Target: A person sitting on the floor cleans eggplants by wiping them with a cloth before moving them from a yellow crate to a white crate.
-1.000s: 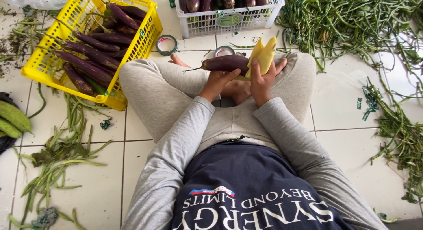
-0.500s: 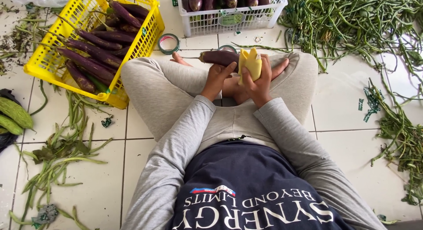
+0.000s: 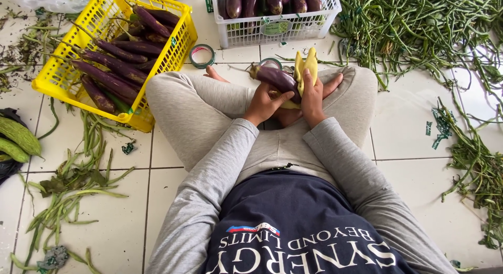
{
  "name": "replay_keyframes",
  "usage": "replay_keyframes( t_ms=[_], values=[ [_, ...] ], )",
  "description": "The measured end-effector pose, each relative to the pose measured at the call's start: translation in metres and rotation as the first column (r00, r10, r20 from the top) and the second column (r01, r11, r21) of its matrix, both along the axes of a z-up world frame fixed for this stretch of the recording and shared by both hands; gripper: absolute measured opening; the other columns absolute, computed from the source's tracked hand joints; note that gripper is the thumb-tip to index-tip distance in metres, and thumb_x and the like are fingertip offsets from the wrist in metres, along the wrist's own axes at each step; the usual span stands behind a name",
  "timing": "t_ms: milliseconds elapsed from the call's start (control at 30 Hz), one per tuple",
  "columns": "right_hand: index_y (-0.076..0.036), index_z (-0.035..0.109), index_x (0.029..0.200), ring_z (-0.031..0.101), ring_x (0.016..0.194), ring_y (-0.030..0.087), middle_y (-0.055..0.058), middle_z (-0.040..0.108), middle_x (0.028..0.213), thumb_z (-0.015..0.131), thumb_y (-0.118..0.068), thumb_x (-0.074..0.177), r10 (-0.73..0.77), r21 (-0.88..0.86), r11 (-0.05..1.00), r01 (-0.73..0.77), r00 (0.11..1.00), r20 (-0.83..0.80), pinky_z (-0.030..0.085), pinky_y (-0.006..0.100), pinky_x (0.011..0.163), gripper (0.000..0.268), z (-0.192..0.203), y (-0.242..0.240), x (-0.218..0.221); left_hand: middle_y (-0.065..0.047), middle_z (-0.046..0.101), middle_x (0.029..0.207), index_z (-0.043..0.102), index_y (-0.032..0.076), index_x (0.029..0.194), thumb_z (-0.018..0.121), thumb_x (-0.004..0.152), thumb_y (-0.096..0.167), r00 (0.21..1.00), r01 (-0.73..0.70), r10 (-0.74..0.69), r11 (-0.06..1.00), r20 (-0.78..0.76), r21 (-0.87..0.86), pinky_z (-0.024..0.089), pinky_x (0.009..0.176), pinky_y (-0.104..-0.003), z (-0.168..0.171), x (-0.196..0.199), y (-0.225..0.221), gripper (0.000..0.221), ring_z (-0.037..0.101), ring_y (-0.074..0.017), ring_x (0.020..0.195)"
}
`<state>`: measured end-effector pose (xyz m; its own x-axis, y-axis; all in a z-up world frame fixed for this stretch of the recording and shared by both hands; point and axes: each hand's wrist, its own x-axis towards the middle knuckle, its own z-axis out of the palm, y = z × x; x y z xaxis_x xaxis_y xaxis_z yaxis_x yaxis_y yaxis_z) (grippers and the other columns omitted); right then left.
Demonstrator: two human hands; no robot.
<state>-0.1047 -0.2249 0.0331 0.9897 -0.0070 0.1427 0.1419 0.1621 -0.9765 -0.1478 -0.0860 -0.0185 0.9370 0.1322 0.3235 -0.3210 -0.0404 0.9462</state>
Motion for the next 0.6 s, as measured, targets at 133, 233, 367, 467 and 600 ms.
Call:
replay_keyframes(
  t_ms=[133, 233, 367, 467, 600],
  values=[
    [-0.013, 0.061, 0.079, 0.054, 0.053, 0.005, -0.002, 0.059, 0.061, 0.061, -0.039, 0.105, 0.033, -0.037, 0.999, -0.032, 0.999, 0.041, 0.042, 0.019, 0.048, 0.037, -0.013, -0.002, 0.006, 0.000, 0.069, 0.099, 0.057, 0.014, 0.118, 0.080, 0.094, 0.032, 1.000, 0.000, 0.000, 0.995, -0.004, -0.104, 0.058, 0.076, -0.030, 0.016, 0.000, 0.002, 0.038, 0.067, -0.0107, 0.091],
    [-0.009, 0.062, 0.079, 0.055, 0.055, 0.007, 0.002, 0.061, 0.062, 0.065, -0.035, 0.104, 0.052, -0.171, 0.985, -0.031, 0.992, 0.117, 0.043, 0.021, 0.049, 0.036, -0.021, 0.002, 0.004, 0.002, 0.064, 0.100, 0.053, 0.012, 0.121, 0.071, 0.100, 0.033, 0.999, -0.046, 0.042, 0.979, -0.024, -0.196, 0.056, 0.078, -0.026, 0.039, -0.004, 0.005, 0.035, 0.062, -0.0083, 0.091],
    [-0.007, 0.063, 0.095, 0.060, 0.062, 0.013, 0.006, 0.062, 0.066, 0.069, -0.026, 0.103, 0.083, -0.207, 0.978, -0.027, 0.960, 0.267, 0.048, 0.026, 0.053, 0.021, -0.013, 0.007, -0.001, 0.001, 0.065, 0.097, 0.054, 0.016, 0.119, 0.070, 0.100, 0.040, 0.997, -0.017, 0.000, 0.980, -0.082, -0.197, 0.057, 0.077, -0.027, 0.044, -0.006, 0.013, 0.035, 0.063, -0.0080, 0.087],
    [-0.008, 0.061, 0.105, 0.060, 0.066, 0.013, 0.006, 0.061, 0.070, 0.068, -0.024, 0.104, 0.052, -0.195, 0.981, 0.006, 0.955, 0.292, 0.050, 0.028, 0.057, 0.018, -0.016, 0.005, -0.001, -0.003, 0.066, 0.096, 0.060, 0.014, 0.117, 0.068, 0.099, 0.048, 0.985, 0.040, -0.068, 0.985, -0.161, -0.168, 0.056, 0.081, -0.034, 0.024, -0.004, 0.008, 0.040, 0.065, -0.0141, 0.092],
    [-0.010, 0.058, 0.118, 0.058, 0.071, 0.010, 0.002, 0.059, 0.077, 0.064, -0.027, 0.106, -0.012, -0.150, 0.988, 0.048, 0.973, 0.232, 0.051, 0.026, 0.062, 0.022, -0.027, 0.000, 0.007, -0.010, 0.069, 0.093, 0.067, 0.013, 0.112, 0.069, 0.097, 0.053, 0.967, 0.120, -0.124, 0.992, -0.221, -0.032, 0.054, 0.083, -0.039, 0.010, -0.004, 0.006, 0.043, 0.068, -0.0204, 0.092]
  ],
)
